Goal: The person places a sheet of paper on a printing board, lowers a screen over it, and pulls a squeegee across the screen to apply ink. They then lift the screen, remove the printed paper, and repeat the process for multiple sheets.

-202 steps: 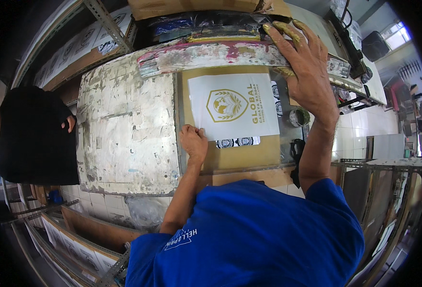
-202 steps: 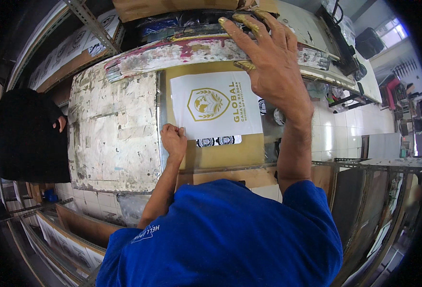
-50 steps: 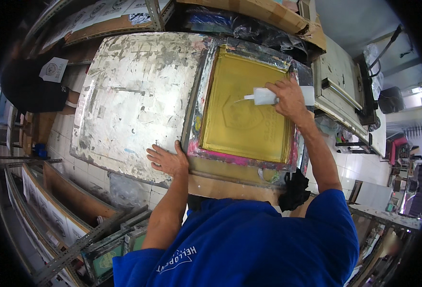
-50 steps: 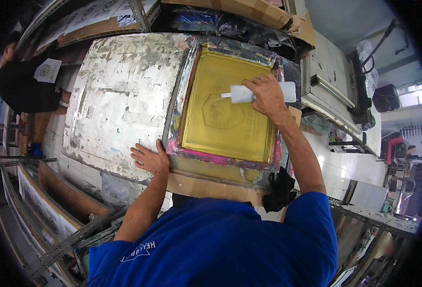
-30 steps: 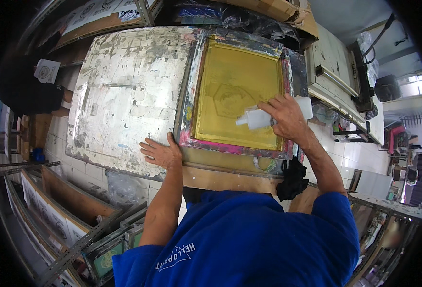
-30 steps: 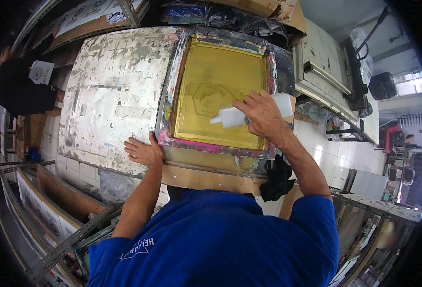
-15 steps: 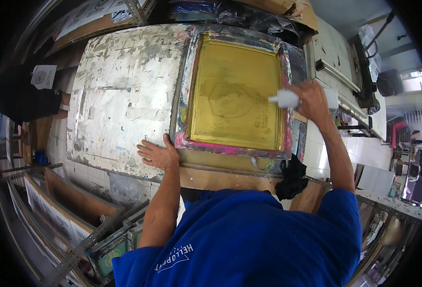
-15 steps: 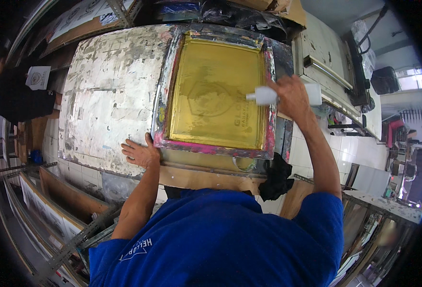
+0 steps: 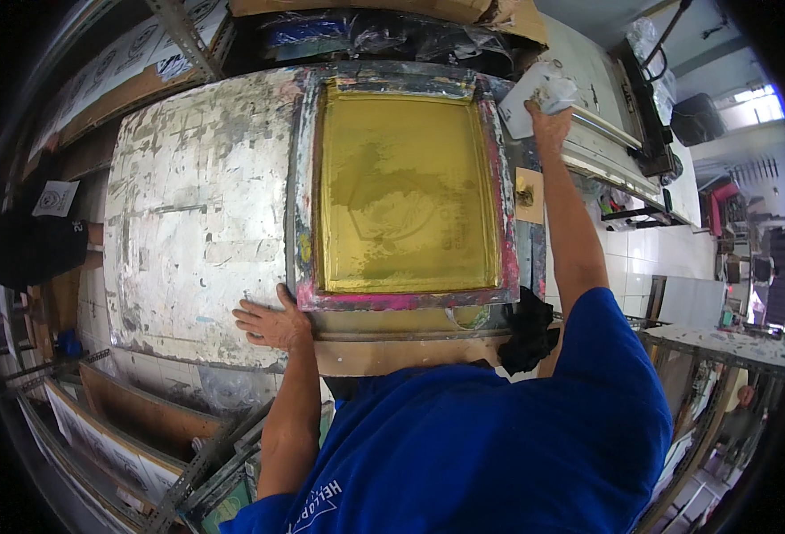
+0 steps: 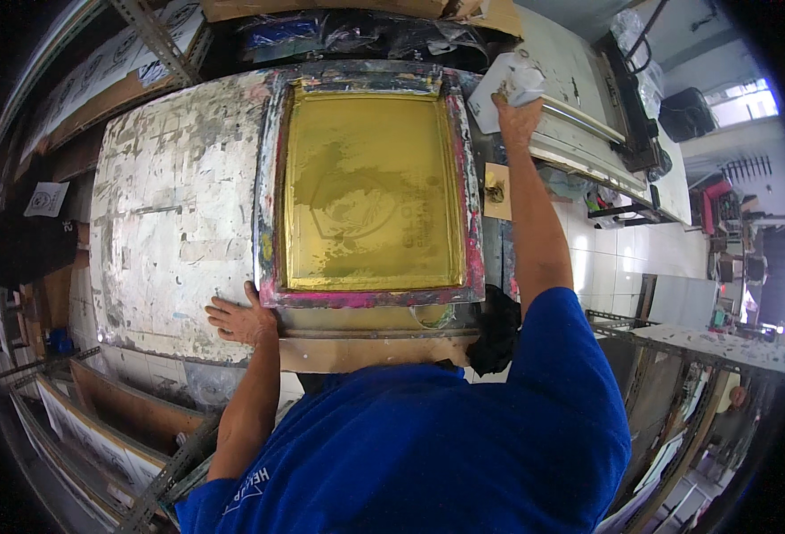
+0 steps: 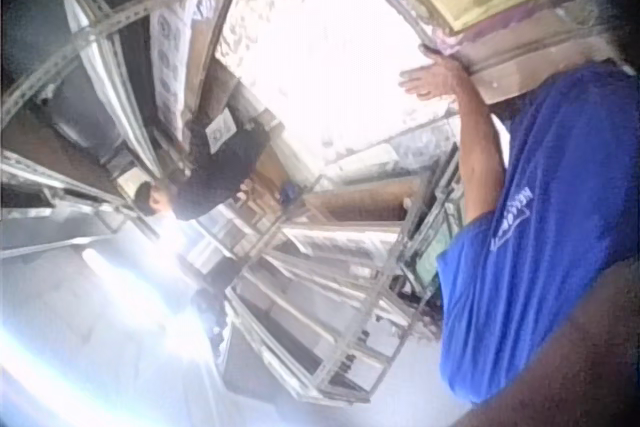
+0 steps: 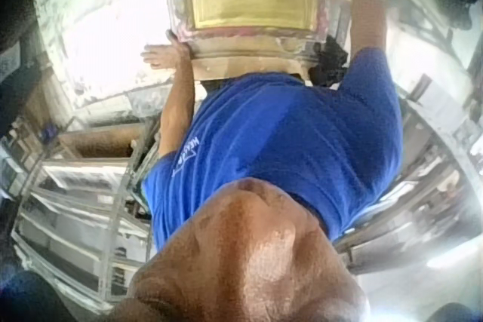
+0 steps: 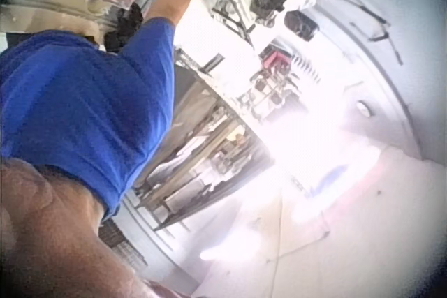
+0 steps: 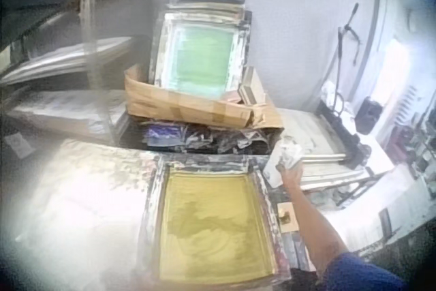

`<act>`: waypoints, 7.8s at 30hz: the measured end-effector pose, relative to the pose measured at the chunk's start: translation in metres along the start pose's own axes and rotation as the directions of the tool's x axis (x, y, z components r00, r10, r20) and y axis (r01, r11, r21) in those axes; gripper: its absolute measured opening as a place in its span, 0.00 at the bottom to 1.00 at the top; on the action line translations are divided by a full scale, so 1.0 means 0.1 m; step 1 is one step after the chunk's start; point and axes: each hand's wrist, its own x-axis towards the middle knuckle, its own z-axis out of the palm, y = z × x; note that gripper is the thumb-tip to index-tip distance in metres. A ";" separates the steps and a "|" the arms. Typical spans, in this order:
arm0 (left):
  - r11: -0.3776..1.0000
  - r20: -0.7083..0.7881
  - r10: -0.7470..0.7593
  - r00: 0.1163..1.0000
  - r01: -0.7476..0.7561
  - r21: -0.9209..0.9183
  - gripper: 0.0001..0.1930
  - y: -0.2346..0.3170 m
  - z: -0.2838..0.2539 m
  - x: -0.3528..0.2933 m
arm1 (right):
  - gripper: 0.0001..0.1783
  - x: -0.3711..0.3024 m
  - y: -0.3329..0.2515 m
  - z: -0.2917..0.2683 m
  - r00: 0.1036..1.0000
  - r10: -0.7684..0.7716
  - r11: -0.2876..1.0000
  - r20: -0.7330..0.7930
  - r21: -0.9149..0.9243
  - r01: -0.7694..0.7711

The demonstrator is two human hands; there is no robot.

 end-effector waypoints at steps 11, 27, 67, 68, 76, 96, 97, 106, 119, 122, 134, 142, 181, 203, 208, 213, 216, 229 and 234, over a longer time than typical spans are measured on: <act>1.000 0.000 -0.013 1.000 0.013 0.010 0.52 -0.03 0.00 0.01 | 0.24 -1.00 0.18 -0.97 0.745 0.166 0.762 0.646 -0.563 0.318; 0.995 -0.029 0.008 1.000 -0.011 -0.101 0.52 -0.04 0.03 -0.02 | 0.16 -2.22 -0.85 -0.59 0.313 -0.506 0.726 0.804 0.200 0.658; 0.981 -0.035 0.016 0.999 -0.022 -0.190 0.51 -0.03 -0.16 -0.05 | 0.14 -2.62 -1.53 0.88 0.174 -0.708 0.579 0.685 0.422 0.698; 0.983 -0.045 0.021 0.999 -0.029 -0.183 0.51 -0.02 -0.15 -0.04 | 0.15 -2.29 -1.57 1.19 0.312 -0.619 0.730 0.721 0.380 0.568; 0.985 -0.022 0.003 1.000 -0.007 -0.174 0.52 -0.03 -0.14 -0.06 | 0.18 -2.45 -1.55 0.64 0.181 -0.609 0.707 0.772 0.426 0.564; 0.978 0.008 0.008 1.000 -0.006 -0.208 0.52 -0.02 -0.16 -0.05 | 0.12 -2.76 -0.92 0.05 0.156 -0.599 0.691 0.785 0.408 0.597; 0.980 0.008 0.010 1.000 -0.008 -0.198 0.52 -0.02 -0.16 -0.06 | 0.13 -2.55 -0.69 0.20 0.213 -0.520 0.709 0.827 0.279 0.648; 0.983 0.023 0.001 1.000 0.003 -0.186 0.52 -0.01 -0.14 -0.04 | 0.12 -2.37 -0.98 -0.10 0.350 -0.511 0.769 0.785 0.236 0.594; 0.987 -0.045 0.021 0.999 -0.028 -0.160 0.51 0.01 -0.09 -0.02 | 0.12 -1.70 -0.57 0.09 0.462 -0.540 0.714 0.703 0.092 0.694; 0.991 -0.037 -0.005 0.999 0.000 -0.137 0.51 -0.04 -0.04 -0.04 | 0.11 -2.38 -0.67 -0.66 0.137 -0.550 0.682 0.824 0.349 0.643; 0.993 -0.048 0.019 0.999 -0.025 -0.115 0.51 -0.02 -0.05 -0.02 | 0.10 -1.10 -0.50 0.27 0.518 -0.574 0.617 0.635 -0.080 0.783; 0.991 -0.011 0.004 1.000 -0.006 -0.136 0.52 -0.02 -0.06 -0.02 | 0.10 -2.29 -0.59 -1.21 -0.015 -0.380 0.612 0.925 0.264 0.745; 0.994 -0.020 0.014 1.000 -0.016 -0.109 0.52 -0.04 -0.02 -0.04 | 0.05 -2.17 -0.53 -0.92 0.173 -0.441 0.472 0.880 0.064 0.879; 0.996 -0.040 0.021 0.999 -0.025 -0.088 0.51 -0.06 0.03 -0.02 | 0.09 -2.17 -0.46 -1.21 0.021 -0.306 0.491 0.952 0.139 0.860; 0.996 -0.034 0.022 0.999 -0.025 -0.088 0.52 -0.07 0.03 -0.02 | 0.04 -1.68 -0.40 -0.66 0.275 -0.468 0.479 0.840 -0.020 0.877; 0.994 -0.025 0.029 0.999 -0.032 -0.101 0.52 -0.02 0.01 0.01 | 0.05 -0.74 -0.49 0.33 0.392 -0.444 0.440 0.806 -0.185 0.879; 0.992 -0.013 0.016 1.000 -0.017 -0.128 0.52 0.00 -0.03 0.00 | 0.04 -0.83 -0.46 0.26 0.381 -0.488 0.409 0.785 -0.181 0.895; 0.996 -0.069 0.022 0.997 -0.028 -0.084 0.51 -0.06 0.03 -0.02 | 0.03 -1.68 -0.25 -0.40 0.369 -0.447 0.451 0.815 -0.151 0.880; 0.994 -0.016 0.026 1.000 -0.028 -0.105 0.51 -0.01 -0.07 0.00 | 0.05 -0.80 -0.24 0.43 0.406 -0.540 0.442 0.737 -0.161 0.882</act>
